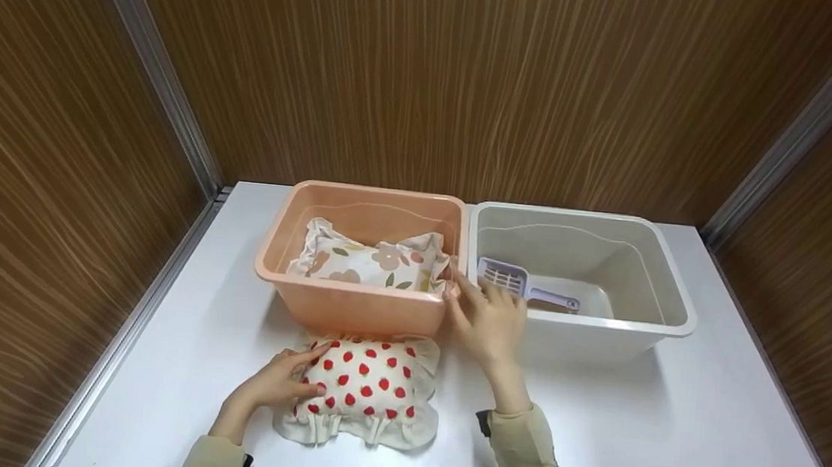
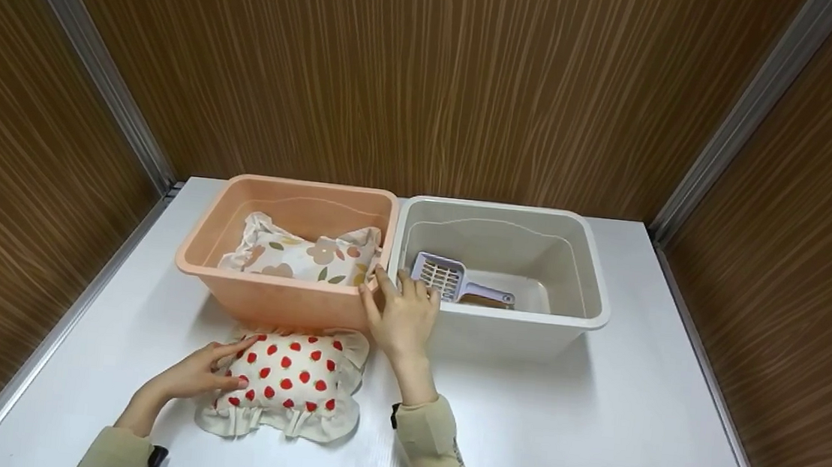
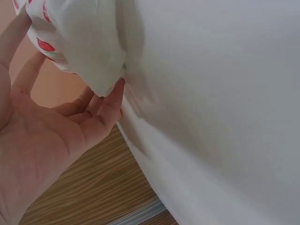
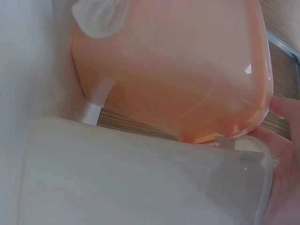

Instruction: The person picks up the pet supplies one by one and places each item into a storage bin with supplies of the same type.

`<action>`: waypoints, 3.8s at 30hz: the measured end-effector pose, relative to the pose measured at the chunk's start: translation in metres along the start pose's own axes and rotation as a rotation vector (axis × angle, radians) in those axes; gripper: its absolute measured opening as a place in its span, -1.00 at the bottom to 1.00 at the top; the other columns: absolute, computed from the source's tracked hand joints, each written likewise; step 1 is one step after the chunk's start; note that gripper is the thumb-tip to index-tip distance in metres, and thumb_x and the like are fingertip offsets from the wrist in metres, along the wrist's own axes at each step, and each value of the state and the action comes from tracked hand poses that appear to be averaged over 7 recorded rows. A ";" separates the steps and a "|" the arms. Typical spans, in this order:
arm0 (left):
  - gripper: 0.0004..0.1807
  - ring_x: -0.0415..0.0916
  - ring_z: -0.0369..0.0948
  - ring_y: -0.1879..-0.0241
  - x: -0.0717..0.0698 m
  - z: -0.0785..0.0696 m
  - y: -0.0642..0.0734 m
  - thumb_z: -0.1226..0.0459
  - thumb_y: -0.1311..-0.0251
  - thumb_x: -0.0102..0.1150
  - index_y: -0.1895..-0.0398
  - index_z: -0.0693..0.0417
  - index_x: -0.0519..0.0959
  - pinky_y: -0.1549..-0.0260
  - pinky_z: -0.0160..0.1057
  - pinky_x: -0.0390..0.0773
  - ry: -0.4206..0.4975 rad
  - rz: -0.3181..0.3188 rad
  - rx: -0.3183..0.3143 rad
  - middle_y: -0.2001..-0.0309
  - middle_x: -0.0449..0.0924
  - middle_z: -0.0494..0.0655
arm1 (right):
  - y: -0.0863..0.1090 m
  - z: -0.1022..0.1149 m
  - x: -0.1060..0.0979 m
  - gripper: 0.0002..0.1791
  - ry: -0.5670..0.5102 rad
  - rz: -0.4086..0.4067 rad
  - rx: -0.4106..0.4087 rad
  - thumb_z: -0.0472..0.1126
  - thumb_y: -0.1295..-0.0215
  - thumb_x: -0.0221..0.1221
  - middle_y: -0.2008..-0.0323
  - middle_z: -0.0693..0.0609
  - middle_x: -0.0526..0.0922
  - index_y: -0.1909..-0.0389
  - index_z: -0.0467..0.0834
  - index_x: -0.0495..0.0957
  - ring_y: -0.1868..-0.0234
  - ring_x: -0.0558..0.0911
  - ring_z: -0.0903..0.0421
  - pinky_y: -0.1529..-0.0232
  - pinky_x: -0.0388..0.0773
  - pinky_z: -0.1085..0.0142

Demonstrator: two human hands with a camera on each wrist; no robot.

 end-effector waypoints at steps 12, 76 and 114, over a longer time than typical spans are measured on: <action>-0.19 0.33 -0.08 0.08 0.008 -0.006 -0.003 0.13 -0.17 0.35 -0.47 0.02 0.23 -0.06 0.17 0.38 0.010 0.009 0.073 -0.17 0.43 0.24 | 0.000 -0.001 0.003 -0.57 -0.001 0.026 0.010 0.16 -0.33 0.10 -0.02 -0.20 0.66 -0.12 0.09 0.62 0.00 0.61 -0.22 -0.04 0.36 -0.11; -0.53 -0.10 0.28 -0.43 0.007 -0.004 -0.005 0.44 -0.02 0.38 -0.05 0.41 0.56 -0.38 0.24 -0.14 0.586 0.019 0.123 -0.30 0.25 0.43 | 0.002 -0.004 0.006 -0.55 0.008 0.097 0.053 0.16 -0.35 0.09 -0.08 -0.17 0.63 -0.18 0.11 0.58 -0.07 0.57 -0.21 -0.11 0.33 -0.12; -0.54 0.10 0.16 -0.34 -0.014 -0.037 0.007 0.43 0.00 0.38 -0.03 0.41 0.58 -0.23 -0.24 0.29 0.564 -0.004 0.180 -0.30 0.25 0.40 | 0.002 -0.007 0.008 -0.56 -0.008 0.120 0.089 0.16 -0.36 0.08 -0.09 -0.15 0.63 -0.18 0.13 0.58 -0.11 0.54 -0.19 -0.15 0.26 -0.09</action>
Point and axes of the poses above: each hand's wrist, its own y-axis away from the middle knuckle, its own x-axis out of the palm, z = x × y, the point moved 10 cm from there along -y, towards the middle knuckle
